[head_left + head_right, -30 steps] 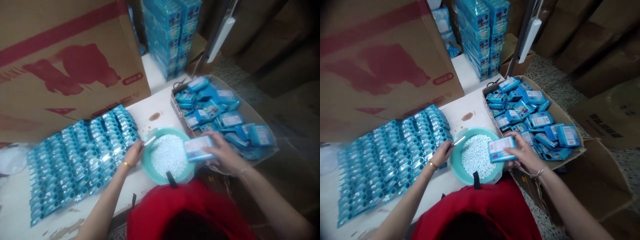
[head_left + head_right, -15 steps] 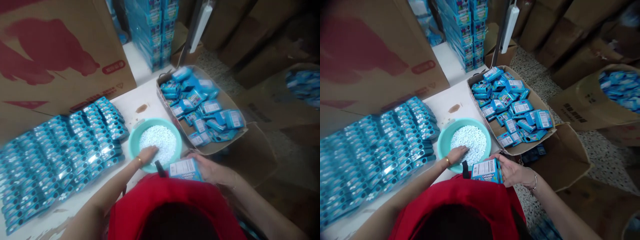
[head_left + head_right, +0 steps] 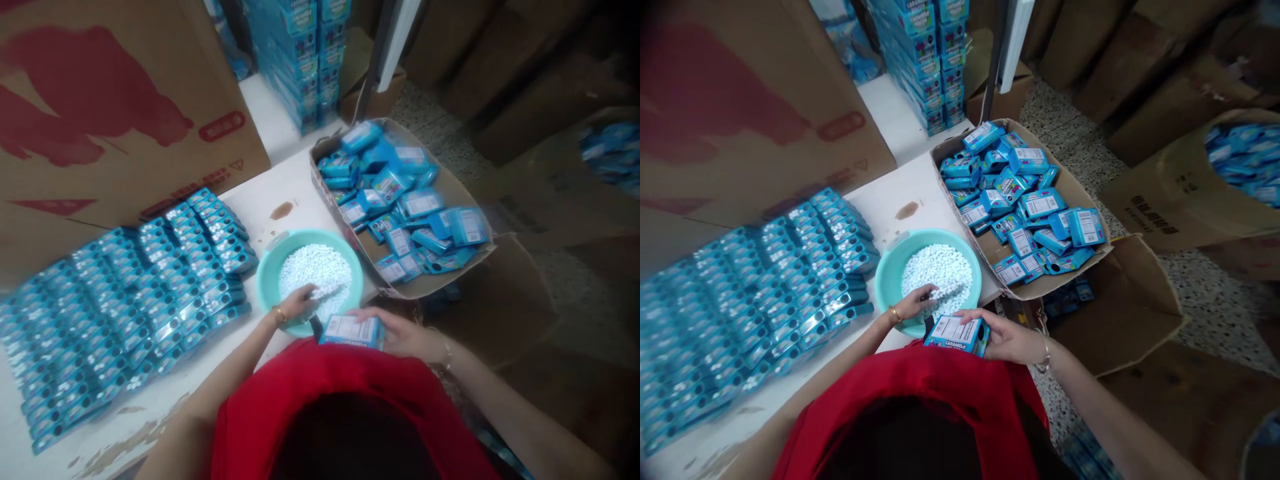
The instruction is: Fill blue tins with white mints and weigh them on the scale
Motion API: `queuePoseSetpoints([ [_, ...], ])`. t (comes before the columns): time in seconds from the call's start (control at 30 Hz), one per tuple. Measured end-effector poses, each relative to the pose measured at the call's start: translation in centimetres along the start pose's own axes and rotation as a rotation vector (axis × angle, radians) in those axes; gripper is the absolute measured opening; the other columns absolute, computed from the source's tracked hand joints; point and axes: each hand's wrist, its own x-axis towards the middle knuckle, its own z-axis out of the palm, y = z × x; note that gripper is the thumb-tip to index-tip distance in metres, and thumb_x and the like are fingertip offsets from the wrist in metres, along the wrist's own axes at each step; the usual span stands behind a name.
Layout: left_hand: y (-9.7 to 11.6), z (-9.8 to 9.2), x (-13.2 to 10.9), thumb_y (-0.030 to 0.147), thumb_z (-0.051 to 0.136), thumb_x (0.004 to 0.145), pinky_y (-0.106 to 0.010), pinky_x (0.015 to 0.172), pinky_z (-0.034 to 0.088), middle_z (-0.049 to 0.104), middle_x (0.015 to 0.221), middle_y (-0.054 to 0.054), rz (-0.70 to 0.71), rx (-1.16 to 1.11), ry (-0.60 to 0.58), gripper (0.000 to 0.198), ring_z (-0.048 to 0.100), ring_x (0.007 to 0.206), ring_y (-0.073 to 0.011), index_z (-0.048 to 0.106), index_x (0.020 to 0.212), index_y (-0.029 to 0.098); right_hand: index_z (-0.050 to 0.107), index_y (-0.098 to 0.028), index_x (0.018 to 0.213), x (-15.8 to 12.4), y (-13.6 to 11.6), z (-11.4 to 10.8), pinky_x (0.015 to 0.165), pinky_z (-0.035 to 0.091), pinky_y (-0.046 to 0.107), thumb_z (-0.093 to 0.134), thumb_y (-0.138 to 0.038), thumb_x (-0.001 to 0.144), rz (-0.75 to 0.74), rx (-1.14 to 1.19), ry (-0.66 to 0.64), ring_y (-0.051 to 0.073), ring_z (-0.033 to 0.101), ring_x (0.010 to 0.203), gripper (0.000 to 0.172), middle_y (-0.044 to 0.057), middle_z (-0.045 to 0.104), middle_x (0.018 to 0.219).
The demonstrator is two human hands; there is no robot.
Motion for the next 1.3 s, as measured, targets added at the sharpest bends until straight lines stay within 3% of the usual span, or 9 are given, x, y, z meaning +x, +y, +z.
queuePoseSetpoints([
  [0.17,1.1,-3.4,-0.5,0.035,0.054,0.085,-0.029,0.076,0.046,0.06,0.104,-0.007,0.011,-0.028,0.103,0.037,0.052,0.077,-0.0138,0.053,0.116,0.015,0.059,-0.022,0.112,2.9,1.3,0.0,0.099,0.043,0.039,0.072,-0.035,0.076,-0.228,-0.47,0.412,0.024,0.057,0.112,0.04,0.008,0.061,0.117],
  [0.33,4.2,-9.0,-3.0,0.039,0.052,0.088,-0.03,0.079,0.046,0.059,0.106,-0.007,0.037,0.0,0.18,0.037,0.053,0.083,-0.0154,0.053,0.117,0.016,0.058,-0.02,0.108,7.6,2.0,-1.6,0.084,0.049,0.037,0.068,-0.038,0.078,-0.278,-0.862,0.739,0.025,0.063,0.095,0.036,0.008,0.067,0.102],
  [0.47,7.6,-12.3,-4.9,0.037,0.05,0.09,-0.03,0.078,0.046,0.061,0.102,-0.006,0.09,0.126,0.109,0.034,0.055,0.084,-0.016,0.054,0.116,0.016,0.057,-0.019,0.108,11.3,2.4,-2.7,0.081,0.048,0.035,0.065,-0.024,0.08,-0.21,-1.199,0.7,0.027,0.061,0.099,0.03,0.011,0.065,0.109],
  [0.57,9.5,-13.0,-5.1,0.031,0.049,0.09,-0.027,0.071,0.046,0.061,0.092,-0.005,0.11,0.251,0.015,0.027,0.054,0.074,-0.0139,0.056,0.111,0.016,0.057,-0.019,0.108,13.1,2.7,-2.4,0.079,0.047,0.034,0.062,-0.021,0.08,-0.158,-1.356,0.623,0.026,0.059,0.099,0.029,0.01,0.064,0.107],
  [0.73,12.7,-12.1,-4.0,0.021,0.048,0.088,-0.028,0.069,0.045,0.063,0.092,-0.006,-0.006,0.6,-0.08,0.021,0.059,0.078,-0.0176,0.057,0.106,0.016,0.055,-0.019,0.109,14.0,3.3,-1.6,0.078,0.046,0.034,0.061,-0.021,0.081,-0.139,-1.471,0.568,0.026,0.057,0.099,0.029,0.009,0.064,0.104],
  [0.97,19.0,-9.5,-4.0,0.005,0.034,0.088,-0.028,0.054,0.043,0.06,0.104,-0.012,-0.119,1.043,-0.075,0.04,0.065,0.074,-0.0212,0.046,0.125,0.014,0.056,-0.017,0.11,14.1,4.2,-1.8,0.081,0.048,0.035,0.058,-0.021,0.083,-0.173,-1.467,0.559,0.026,0.058,0.098,0.027,0.01,0.064,0.104],
  [1.1,16.8,-10.2,-4.0,0.012,0.033,0.092,-0.028,0.06,0.045,0.062,0.095,-0.008,-0.145,1.007,-0.022,0.03,0.063,0.079,-0.02,0.053,0.113,0.019,0.056,-0.018,0.11,13.7,4.8,-2.8,0.083,0.048,0.036,0.057,-0.016,0.082,-0.245,-1.39,0.617,0.026,0.058,0.099,0.028,0.01,0.065,0.106],
  [1.2,11.1,-10.4,-2.4,0.017,0.031,0.095,-0.029,0.069,0.047,0.059,0.106,-0.009,-0.217,0.871,0.098,0.03,0.06,0.087,-0.0194,0.049,0.119,0.02,0.056,-0.018,0.112,13.0,5.0,-3.7,0.084,0.049,0.037,0.058,-0.024,0.084,-0.327,-1.277,0.703,0.026,0.06,0.101,0.029,0.011,0.065,0.107],
  [1.3,5.3,-8.4,0.0,0.01,0.031,0.092,-0.034,0.081,0.047,0.056,0.114,-0.013,-0.239,0.753,0.046,0.034,0.056,0.1,-0.0229,0.05,0.12,0.015,0.055,-0.019,0.113,12.5,5.1,-4.6,0.085,0.05,0.037,0.06,-0.037,0.085,-0.396,-1.146,0.81,0.026,0.062,0.101,0.034,0.011,0.066,0.108],
])
